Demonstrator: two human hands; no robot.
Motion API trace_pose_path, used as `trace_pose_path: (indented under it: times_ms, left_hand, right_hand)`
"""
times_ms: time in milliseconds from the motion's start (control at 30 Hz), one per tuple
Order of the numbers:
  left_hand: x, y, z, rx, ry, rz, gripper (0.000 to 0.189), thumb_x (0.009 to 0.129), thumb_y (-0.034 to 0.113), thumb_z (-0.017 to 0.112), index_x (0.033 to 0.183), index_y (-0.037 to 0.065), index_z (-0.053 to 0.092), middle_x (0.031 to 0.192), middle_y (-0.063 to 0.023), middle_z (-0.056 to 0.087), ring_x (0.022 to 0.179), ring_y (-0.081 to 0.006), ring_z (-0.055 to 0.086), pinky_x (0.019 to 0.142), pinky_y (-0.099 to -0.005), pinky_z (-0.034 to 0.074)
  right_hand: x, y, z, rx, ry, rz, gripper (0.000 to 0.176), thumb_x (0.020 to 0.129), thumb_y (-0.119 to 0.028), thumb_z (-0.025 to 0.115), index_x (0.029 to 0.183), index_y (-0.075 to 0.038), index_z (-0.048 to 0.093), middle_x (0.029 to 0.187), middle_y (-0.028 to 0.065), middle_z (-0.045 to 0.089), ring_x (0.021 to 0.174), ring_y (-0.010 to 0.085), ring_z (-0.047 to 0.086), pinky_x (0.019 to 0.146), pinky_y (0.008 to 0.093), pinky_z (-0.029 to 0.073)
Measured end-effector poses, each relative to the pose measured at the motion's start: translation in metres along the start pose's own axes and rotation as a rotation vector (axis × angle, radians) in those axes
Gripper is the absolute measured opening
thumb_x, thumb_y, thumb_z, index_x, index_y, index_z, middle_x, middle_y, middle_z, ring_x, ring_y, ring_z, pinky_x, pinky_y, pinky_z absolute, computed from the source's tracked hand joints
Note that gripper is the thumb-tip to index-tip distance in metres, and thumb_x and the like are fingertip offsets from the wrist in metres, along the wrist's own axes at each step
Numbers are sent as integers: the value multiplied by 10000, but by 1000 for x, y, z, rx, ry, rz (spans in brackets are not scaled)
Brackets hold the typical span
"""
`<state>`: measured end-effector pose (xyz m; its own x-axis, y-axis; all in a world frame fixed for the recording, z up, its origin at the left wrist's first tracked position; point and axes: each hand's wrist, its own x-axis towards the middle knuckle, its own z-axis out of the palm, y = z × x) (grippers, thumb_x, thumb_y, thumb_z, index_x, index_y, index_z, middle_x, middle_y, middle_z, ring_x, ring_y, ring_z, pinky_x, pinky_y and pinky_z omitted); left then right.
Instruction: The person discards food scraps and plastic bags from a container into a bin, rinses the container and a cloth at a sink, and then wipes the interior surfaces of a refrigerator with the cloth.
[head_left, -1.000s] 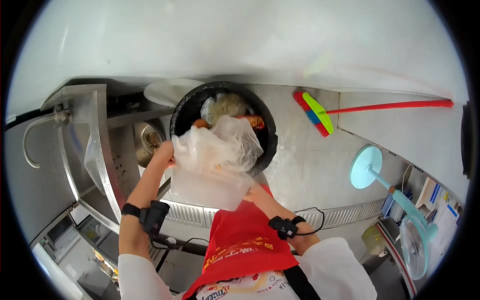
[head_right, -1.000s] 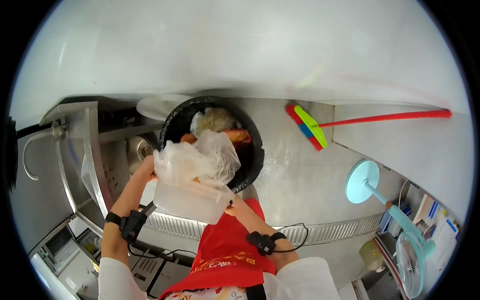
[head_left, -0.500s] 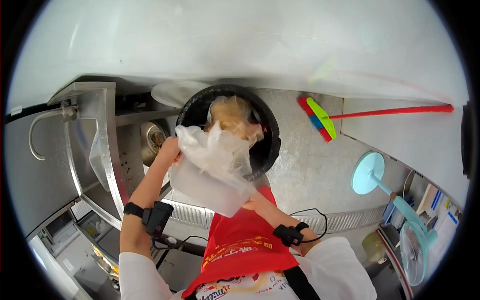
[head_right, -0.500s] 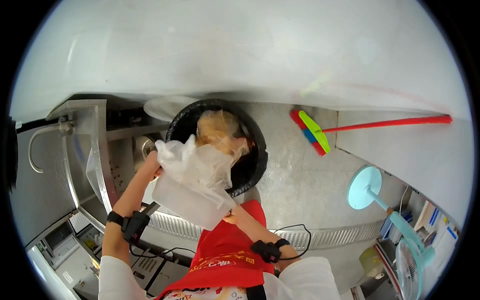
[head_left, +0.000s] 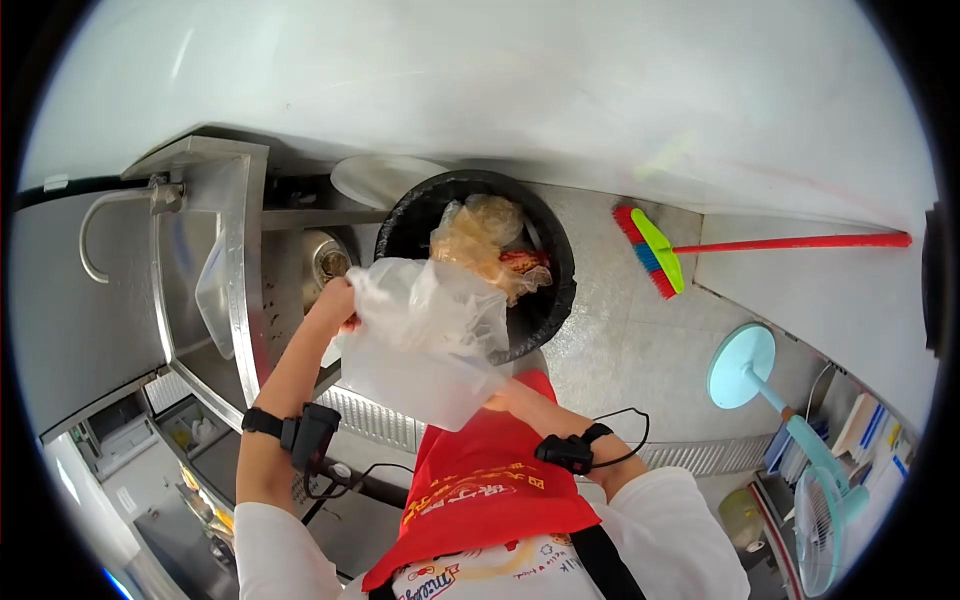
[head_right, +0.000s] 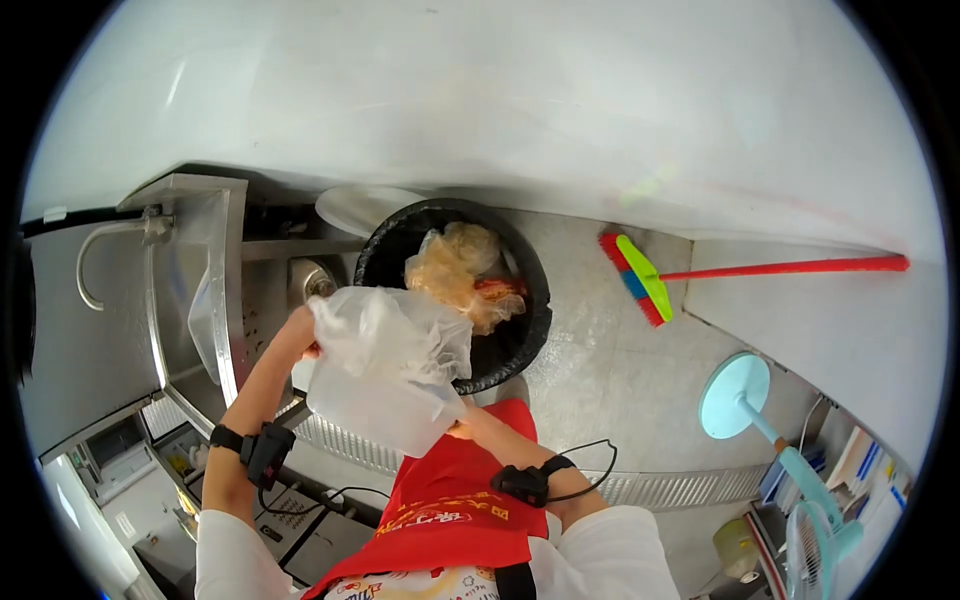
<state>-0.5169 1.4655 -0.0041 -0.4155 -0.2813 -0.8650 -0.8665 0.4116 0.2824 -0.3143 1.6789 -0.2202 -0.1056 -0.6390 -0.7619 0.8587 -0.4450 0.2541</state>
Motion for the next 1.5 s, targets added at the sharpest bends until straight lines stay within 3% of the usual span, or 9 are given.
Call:
trace_pose_path:
  times_ms: [100,167,267,400,500,800,1033,1300,1500]
  left_hand:
    - [15,-72,4,-421,18,-17,336,846,285,419,1009,27,558,845,-122,616,663,-231,622,471,-307,490]
    - [54,-148,5,-463,-15,-20,431,769,272,586,1071,-20,492,895,-131,603,714,-229,610,515,-326,499]
    - [-2,-114,31,-145,203,33,456,718,255,677,994,-66,509,794,-146,597,633,-204,598,496,-319,487]
    - [-11,-91,59,-335,279,-4,413,678,276,706,827,-66,528,611,-114,552,415,-156,510,314,-285,356]
    - [-8,-100,64,-530,203,63,341,696,238,673,720,-57,503,490,-66,482,308,-131,418,261,-263,269]
    - [-59,-182,54,-655,292,75,397,626,145,642,930,-27,453,663,-52,523,499,-118,486,367,-275,369]
    - [-104,-287,61,-906,372,79,354,657,143,600,959,25,459,704,-27,519,555,-94,481,418,-246,367]
    - [-142,-403,108,-1351,370,97,344,686,98,546,1001,-7,454,853,-84,545,706,-153,545,588,-279,475]
    - [-157,-448,147,-1695,402,98,444,700,85,505,1123,-28,429,1034,-125,535,967,-248,534,855,-394,444]
  right_hand:
    - [5,-20,-38,-877,161,-397,187,762,-154,573,846,13,561,688,122,554,573,225,532,552,330,449]
    - [-10,-63,-45,-1273,346,-701,198,754,-154,582,849,18,561,691,129,556,584,235,539,568,340,457]
    - [-102,-118,48,-807,108,-879,470,818,-166,495,1267,-55,415,816,17,568,714,105,519,633,244,419]
    - [-144,-104,138,-1382,-448,-646,666,733,-134,657,1323,-90,351,1003,131,587,855,150,557,767,280,445]
    - [-116,-96,148,-1820,-340,-602,644,663,-119,735,1229,-47,438,976,95,603,906,178,557,816,290,437]
    - [-128,-174,126,-801,-15,-778,212,811,-135,614,958,16,593,874,61,633,770,141,600,712,269,476]
    - [-79,-193,47,-710,393,-798,859,761,-190,659,1408,-128,96,1397,172,227,1187,295,385,879,423,412]
    - [-60,-153,38,-1796,516,-1156,834,668,-196,687,1382,-149,260,1417,227,168,1258,405,273,963,443,335]
    - [0,-152,53,-2014,520,-1208,859,683,-224,681,1398,-185,208,1397,294,149,1304,424,143,1023,437,256]
